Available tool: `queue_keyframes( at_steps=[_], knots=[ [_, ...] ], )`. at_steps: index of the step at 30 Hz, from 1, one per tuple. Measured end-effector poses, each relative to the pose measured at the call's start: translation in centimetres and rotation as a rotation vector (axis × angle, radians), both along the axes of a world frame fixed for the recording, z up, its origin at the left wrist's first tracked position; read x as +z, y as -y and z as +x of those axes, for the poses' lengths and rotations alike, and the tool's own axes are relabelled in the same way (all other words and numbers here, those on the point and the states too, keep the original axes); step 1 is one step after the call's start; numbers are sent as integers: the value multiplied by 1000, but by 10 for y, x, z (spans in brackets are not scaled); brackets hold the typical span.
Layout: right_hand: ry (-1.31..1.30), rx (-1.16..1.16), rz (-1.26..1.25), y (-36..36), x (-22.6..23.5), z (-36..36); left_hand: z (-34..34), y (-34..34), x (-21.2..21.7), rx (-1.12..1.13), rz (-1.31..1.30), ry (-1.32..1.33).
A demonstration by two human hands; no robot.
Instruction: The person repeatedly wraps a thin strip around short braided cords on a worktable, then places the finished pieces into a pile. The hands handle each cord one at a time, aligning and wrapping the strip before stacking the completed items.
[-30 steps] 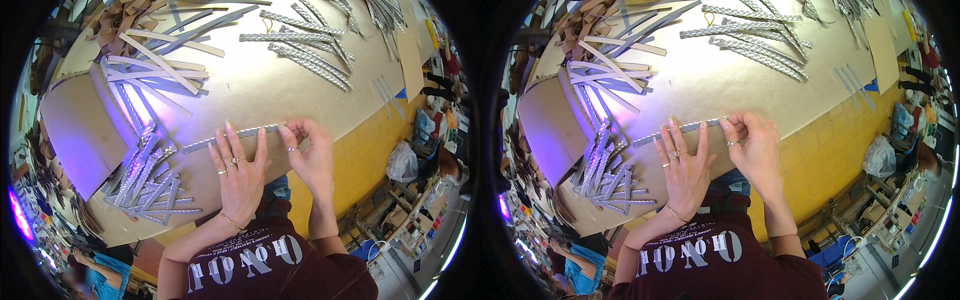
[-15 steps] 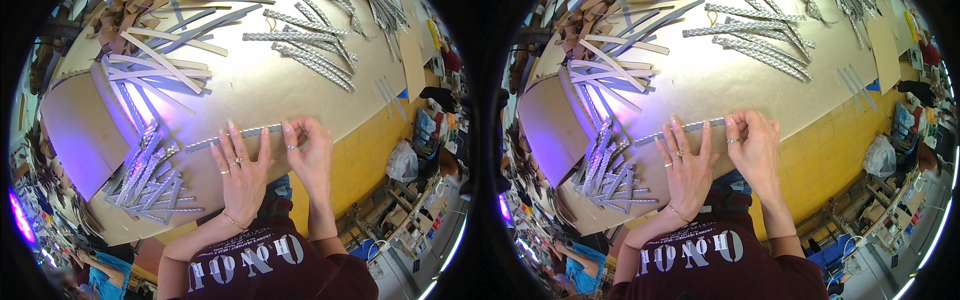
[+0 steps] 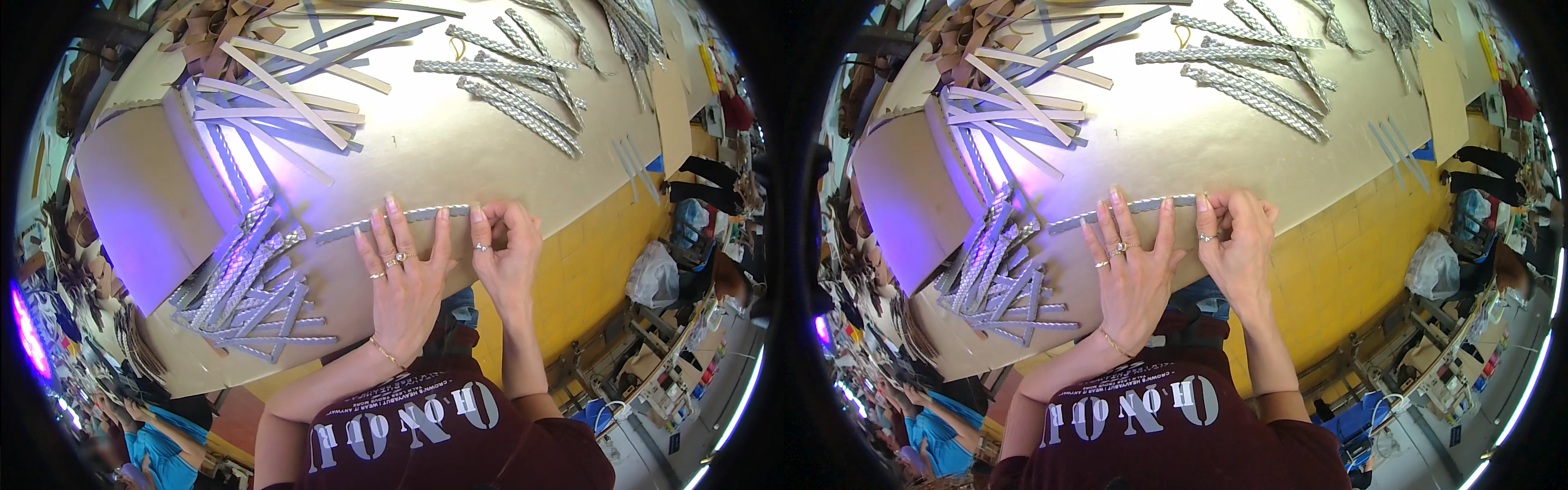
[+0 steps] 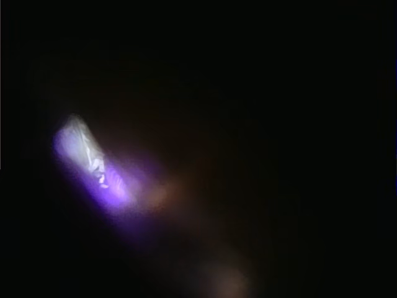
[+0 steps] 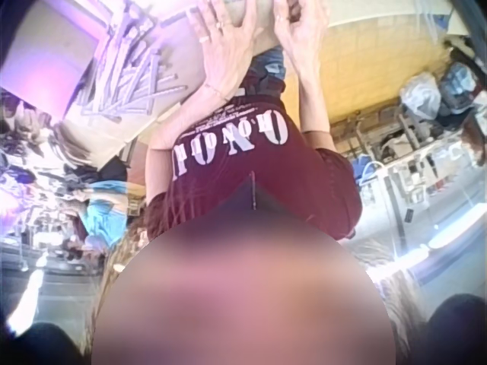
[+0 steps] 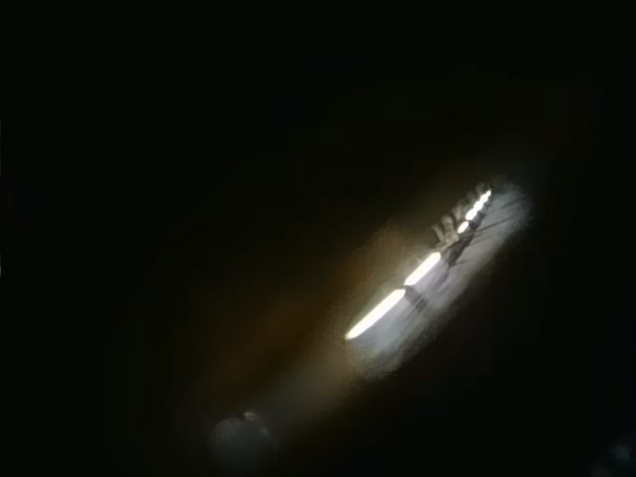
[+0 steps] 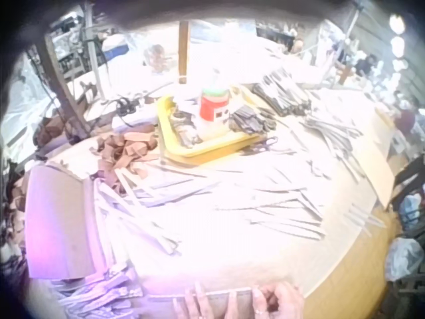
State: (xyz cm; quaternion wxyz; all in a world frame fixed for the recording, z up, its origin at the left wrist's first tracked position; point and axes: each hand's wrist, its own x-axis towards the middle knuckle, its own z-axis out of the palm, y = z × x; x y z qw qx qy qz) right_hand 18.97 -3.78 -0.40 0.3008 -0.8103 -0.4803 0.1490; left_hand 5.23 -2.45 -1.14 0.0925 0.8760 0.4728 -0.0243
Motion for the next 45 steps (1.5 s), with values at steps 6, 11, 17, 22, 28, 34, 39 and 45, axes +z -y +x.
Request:
queue_keyframes(
  at_steps=[6, 11, 17, 22, 28, 34, 39, 45],
  knots=[
    [-12, -14, 35, 0, -3, 0, -1, -1, 2, -2, -10, 11],
    [20, -21, 15, -2, -2, -4, -1, -1, 2, -5, -12, 2],
    [-172, -263, 50, 5, -8, -12, -1, -1, 1, -16, 15, -7],
    [219, 95, 75, 21, -15, -14, -1, -2, 1, -27, 67, -25],
    [334, 106, 30, 30, -21, -13, -20, -6, 2, -8, 13, 106],
    [243, 12, 73, 30, -24, -14, -57, -23, -5, 9, 95, 231],
    [-48, -133, 295, 25, -20, -2, -48, -38, -5, 18, 170, 373],
    [234, -87, 274, 1, -1, 50, -63, -37, 26, 78, 98, 479]
  ],
)
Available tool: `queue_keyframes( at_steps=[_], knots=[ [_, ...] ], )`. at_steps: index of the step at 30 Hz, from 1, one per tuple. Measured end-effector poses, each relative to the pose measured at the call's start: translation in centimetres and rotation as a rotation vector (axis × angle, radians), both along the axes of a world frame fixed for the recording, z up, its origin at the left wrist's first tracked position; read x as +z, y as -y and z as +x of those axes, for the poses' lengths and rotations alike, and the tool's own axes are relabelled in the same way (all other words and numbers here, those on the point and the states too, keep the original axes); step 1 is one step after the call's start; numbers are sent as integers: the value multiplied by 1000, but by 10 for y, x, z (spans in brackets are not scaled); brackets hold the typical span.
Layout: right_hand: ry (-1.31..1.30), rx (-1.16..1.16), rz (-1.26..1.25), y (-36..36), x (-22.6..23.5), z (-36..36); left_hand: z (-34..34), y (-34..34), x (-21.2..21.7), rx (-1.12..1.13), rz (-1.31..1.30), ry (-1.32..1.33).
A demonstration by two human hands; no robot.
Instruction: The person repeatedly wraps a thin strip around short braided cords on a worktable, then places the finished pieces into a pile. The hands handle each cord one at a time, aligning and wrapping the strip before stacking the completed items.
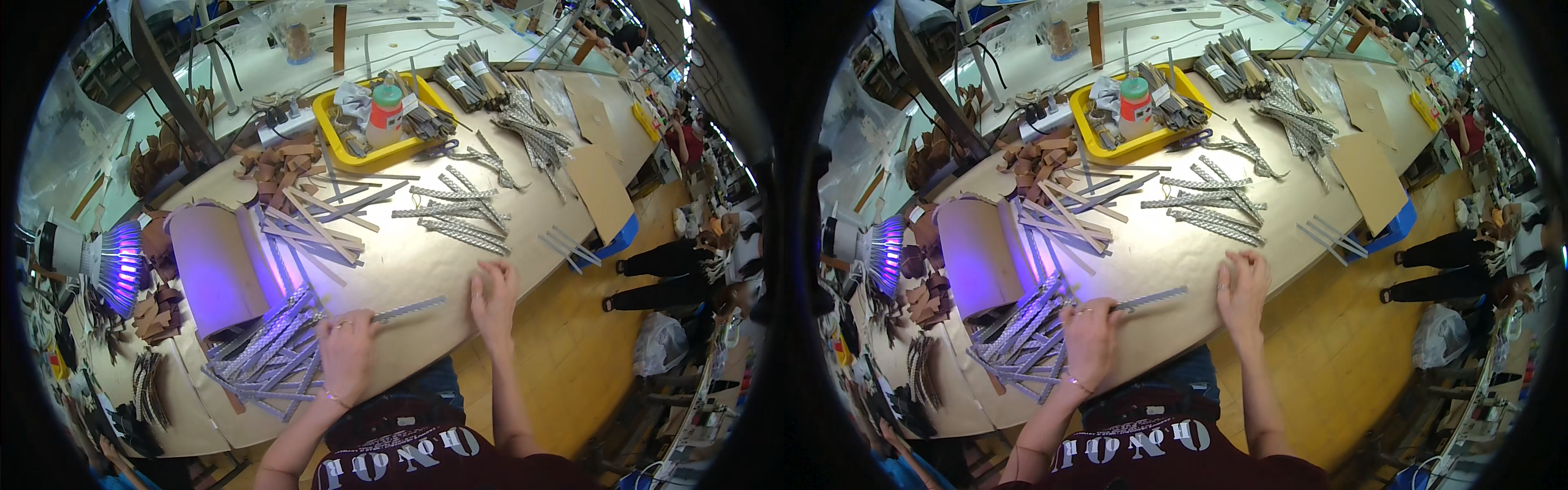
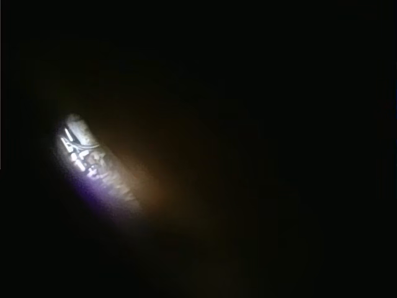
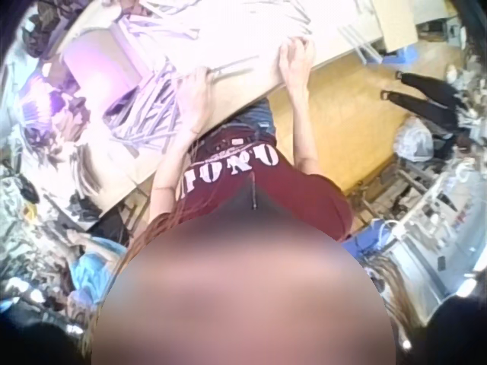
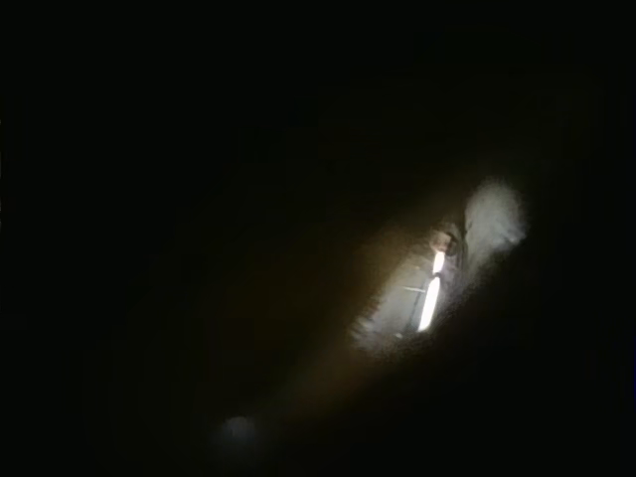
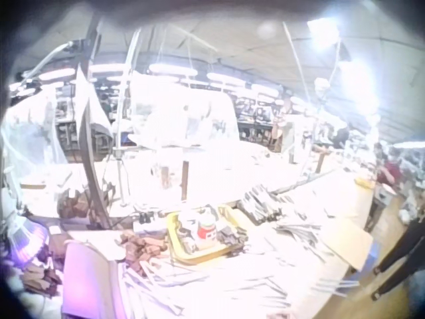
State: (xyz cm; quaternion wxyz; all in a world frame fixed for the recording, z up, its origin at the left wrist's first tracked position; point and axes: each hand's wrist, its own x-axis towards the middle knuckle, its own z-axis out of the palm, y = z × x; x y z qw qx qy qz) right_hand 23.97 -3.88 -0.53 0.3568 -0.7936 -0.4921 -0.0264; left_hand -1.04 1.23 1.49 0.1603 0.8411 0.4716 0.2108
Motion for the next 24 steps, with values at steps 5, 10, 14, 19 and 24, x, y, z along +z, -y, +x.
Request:
queue_keyframes(
  at_steps=[5, 10, 14, 19, 24],
  knots=[
    [177, 132, -105, -47, -5, 21, -67, 3, 41, 286, 33, -60],
    [84, 156, -66, -47, -15, 3, -89, 20, 50, 596, 267, -98],
    [75, 161, -45, -13, -15, -22, -44, 43, 36, 227, 59, 107],
    [0, 333, -107, 32, -5, -40, 44, 28, -12, -308, -208, -150],
    [151, -166, -69, 47, -3, 61, 57, 19, -33, -372, -257, -325]
  ],
)
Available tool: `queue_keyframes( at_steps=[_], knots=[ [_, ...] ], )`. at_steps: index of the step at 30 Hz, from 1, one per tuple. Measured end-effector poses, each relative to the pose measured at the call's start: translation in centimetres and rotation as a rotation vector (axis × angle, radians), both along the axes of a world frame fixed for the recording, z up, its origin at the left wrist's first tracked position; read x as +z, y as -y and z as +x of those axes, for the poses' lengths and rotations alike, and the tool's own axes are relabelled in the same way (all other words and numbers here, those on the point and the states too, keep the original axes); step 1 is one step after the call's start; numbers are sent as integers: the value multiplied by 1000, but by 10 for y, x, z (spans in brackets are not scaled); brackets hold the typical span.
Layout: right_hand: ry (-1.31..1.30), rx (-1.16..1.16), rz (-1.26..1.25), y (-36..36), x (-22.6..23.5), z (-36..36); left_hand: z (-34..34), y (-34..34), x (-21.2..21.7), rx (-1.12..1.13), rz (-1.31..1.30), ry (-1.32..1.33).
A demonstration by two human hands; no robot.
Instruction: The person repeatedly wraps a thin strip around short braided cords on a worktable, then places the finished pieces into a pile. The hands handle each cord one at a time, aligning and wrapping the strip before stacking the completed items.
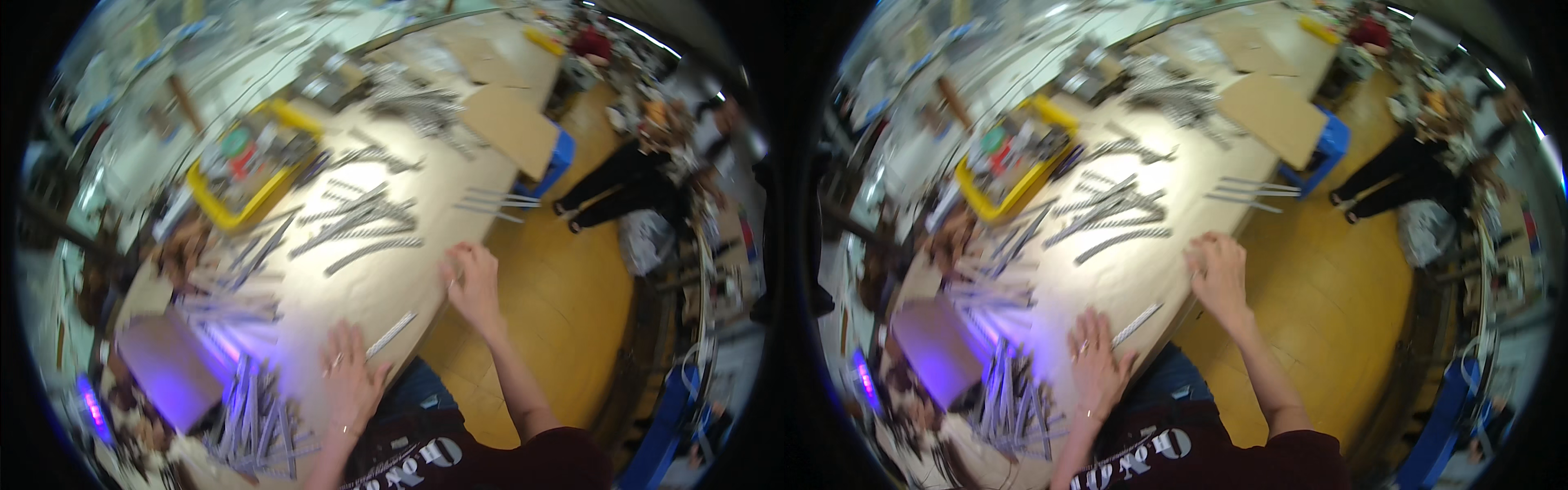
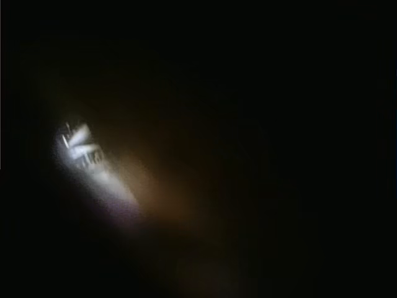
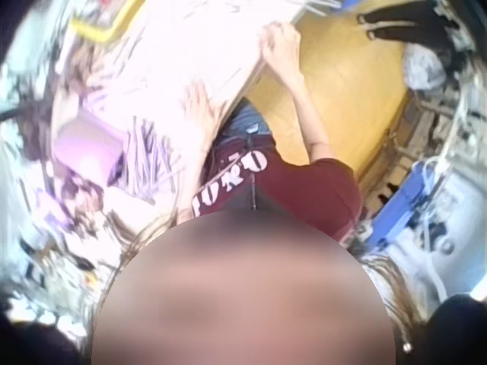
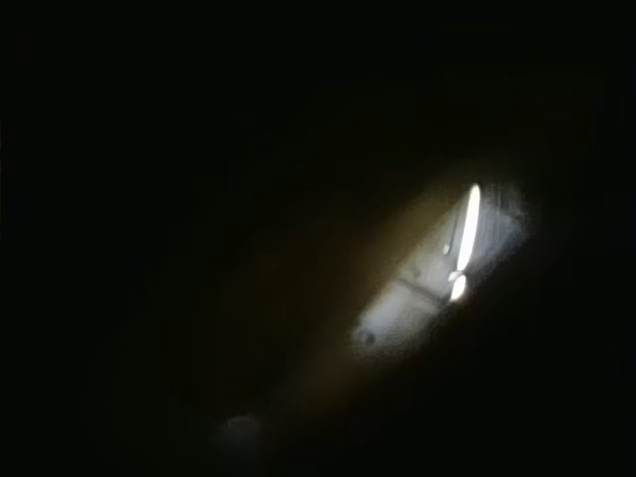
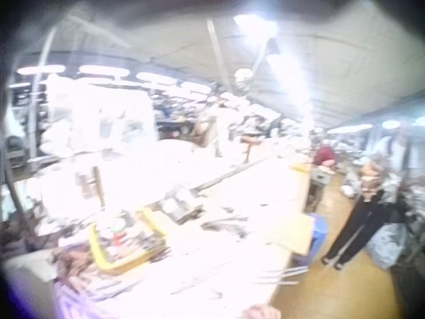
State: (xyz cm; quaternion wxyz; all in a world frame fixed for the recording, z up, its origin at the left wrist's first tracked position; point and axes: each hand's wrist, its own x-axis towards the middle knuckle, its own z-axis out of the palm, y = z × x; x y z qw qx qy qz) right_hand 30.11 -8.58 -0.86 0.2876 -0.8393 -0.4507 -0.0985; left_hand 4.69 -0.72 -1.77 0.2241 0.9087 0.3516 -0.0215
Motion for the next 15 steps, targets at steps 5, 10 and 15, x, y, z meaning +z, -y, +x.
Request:
queue_keyframes(
  at_steps=[5, 10, 15],
  knots=[
    [-118, -332, -139, 4, -7, 129, -8, 4, 8, 66, 78, -10],
    [-366, -312, -128, 4, -4, 148, -12, -11, 10, 90, 123, 17],
    [-219, -362, -278, -3, 20, 131, -21, -13, 21, 92, 217, 128]
  ],
)
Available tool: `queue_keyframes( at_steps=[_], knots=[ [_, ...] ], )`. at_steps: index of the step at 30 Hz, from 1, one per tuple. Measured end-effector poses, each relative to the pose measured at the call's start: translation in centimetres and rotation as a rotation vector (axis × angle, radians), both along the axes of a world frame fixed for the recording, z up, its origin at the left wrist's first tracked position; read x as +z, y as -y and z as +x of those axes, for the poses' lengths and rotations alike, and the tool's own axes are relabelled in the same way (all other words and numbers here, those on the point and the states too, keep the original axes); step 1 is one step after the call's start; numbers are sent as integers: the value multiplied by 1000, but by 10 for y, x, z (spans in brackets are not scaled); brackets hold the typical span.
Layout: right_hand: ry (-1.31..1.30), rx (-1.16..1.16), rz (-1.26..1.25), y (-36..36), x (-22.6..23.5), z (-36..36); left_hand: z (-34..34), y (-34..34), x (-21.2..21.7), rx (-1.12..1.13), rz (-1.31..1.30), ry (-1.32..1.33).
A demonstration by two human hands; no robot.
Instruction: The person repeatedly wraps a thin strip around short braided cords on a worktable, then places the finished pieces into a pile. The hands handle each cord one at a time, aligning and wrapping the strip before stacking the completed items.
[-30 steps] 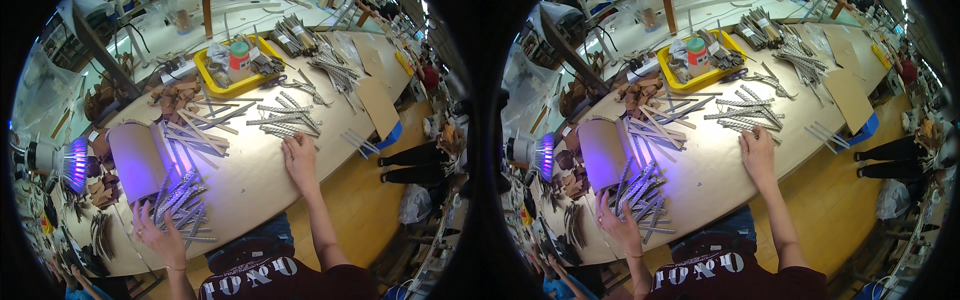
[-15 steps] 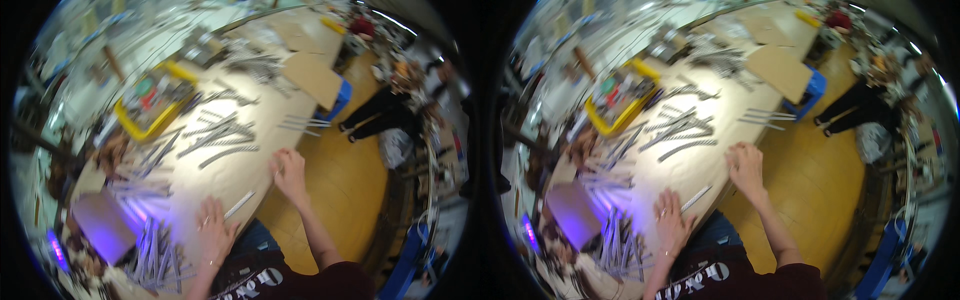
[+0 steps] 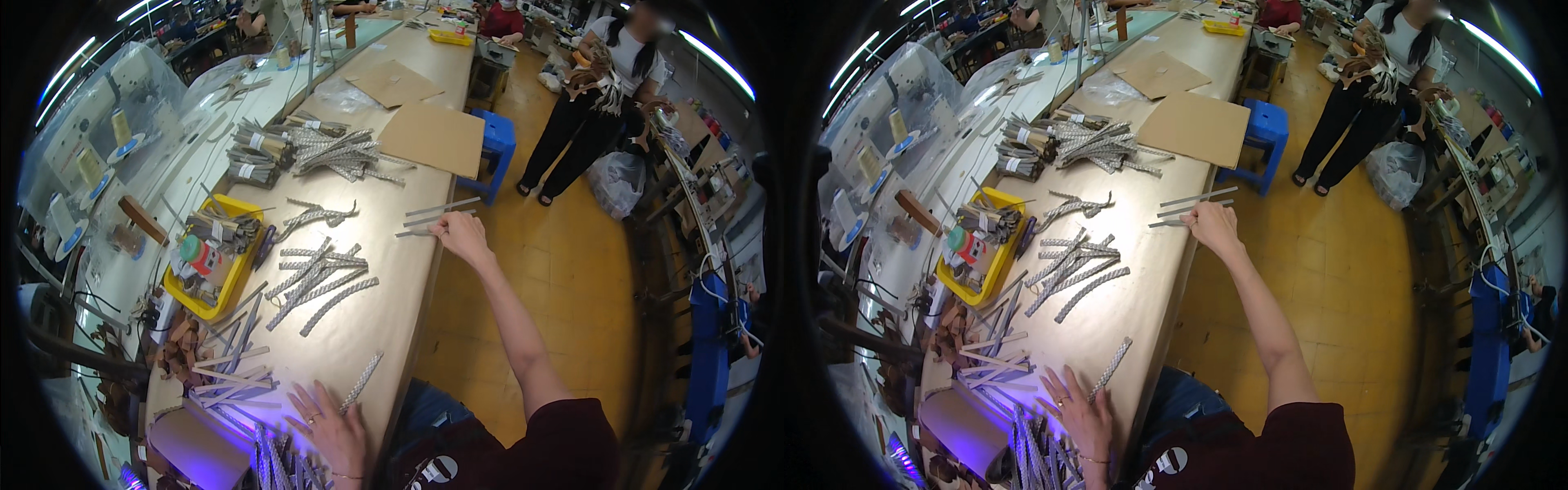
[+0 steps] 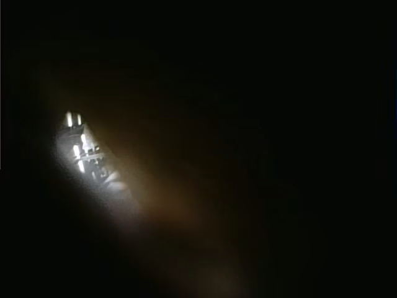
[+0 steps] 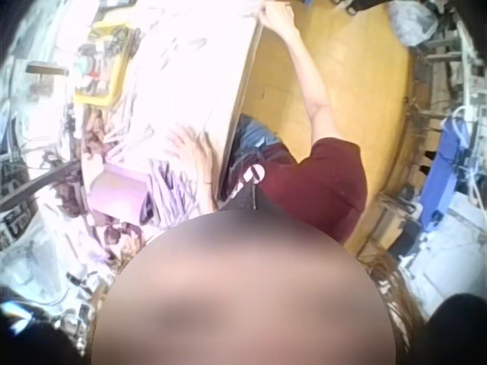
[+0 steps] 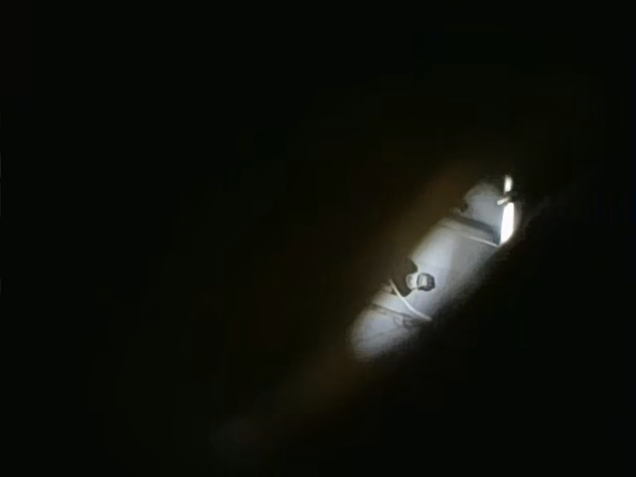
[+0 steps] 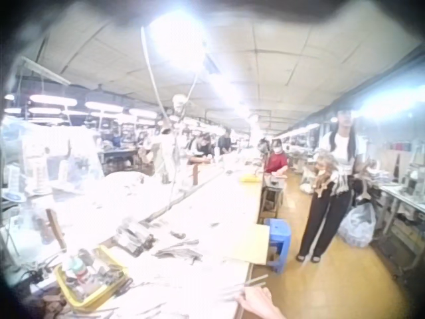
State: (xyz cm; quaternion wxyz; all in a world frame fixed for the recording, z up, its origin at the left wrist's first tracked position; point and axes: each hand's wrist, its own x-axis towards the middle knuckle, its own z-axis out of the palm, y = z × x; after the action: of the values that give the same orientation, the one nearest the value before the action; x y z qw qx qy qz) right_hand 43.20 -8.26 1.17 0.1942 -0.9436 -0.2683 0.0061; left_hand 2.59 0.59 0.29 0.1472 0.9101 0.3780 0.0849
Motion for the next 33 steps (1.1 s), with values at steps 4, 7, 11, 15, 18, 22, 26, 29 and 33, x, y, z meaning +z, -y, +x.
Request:
queue_keyframes(
  at_steps=[4, 7, 11, 15, 18, 22, 26, 29, 33],
  knots=[
    [221, 161, -36, -18, 25, -52, -4, 17, 9, -133, -167, 231],
    [-7, 453, 45, -22, 42, -121, -9, 29, 12, 11, -652, 477],
    [-698, 784, 335, -13, 61, -185, -13, 28, 15, 288, -1242, 970],
    [-838, 805, 247, -10, 59, -205, -21, 19, 19, 404, -1322, 1118],
    [-878, 773, 132, -7, 57, -207, -25, 16, 14, 461, -1334, 1094],
    [-212, 763, 57, -8, 58, -222, -18, 30, 5, 501, -1256, 1129],
    [-25, 836, 117, -10, 65, -235, -15, 48, 1, 555, -1234, 1219],
    [-417, 1054, 74, -13, 59, -244, -17, 56, -1, 567, -1319, 1296],
    [-508, 966, -74, -25, 50, -251, -23, 54, -4, 517, -675, 943]
  ],
)
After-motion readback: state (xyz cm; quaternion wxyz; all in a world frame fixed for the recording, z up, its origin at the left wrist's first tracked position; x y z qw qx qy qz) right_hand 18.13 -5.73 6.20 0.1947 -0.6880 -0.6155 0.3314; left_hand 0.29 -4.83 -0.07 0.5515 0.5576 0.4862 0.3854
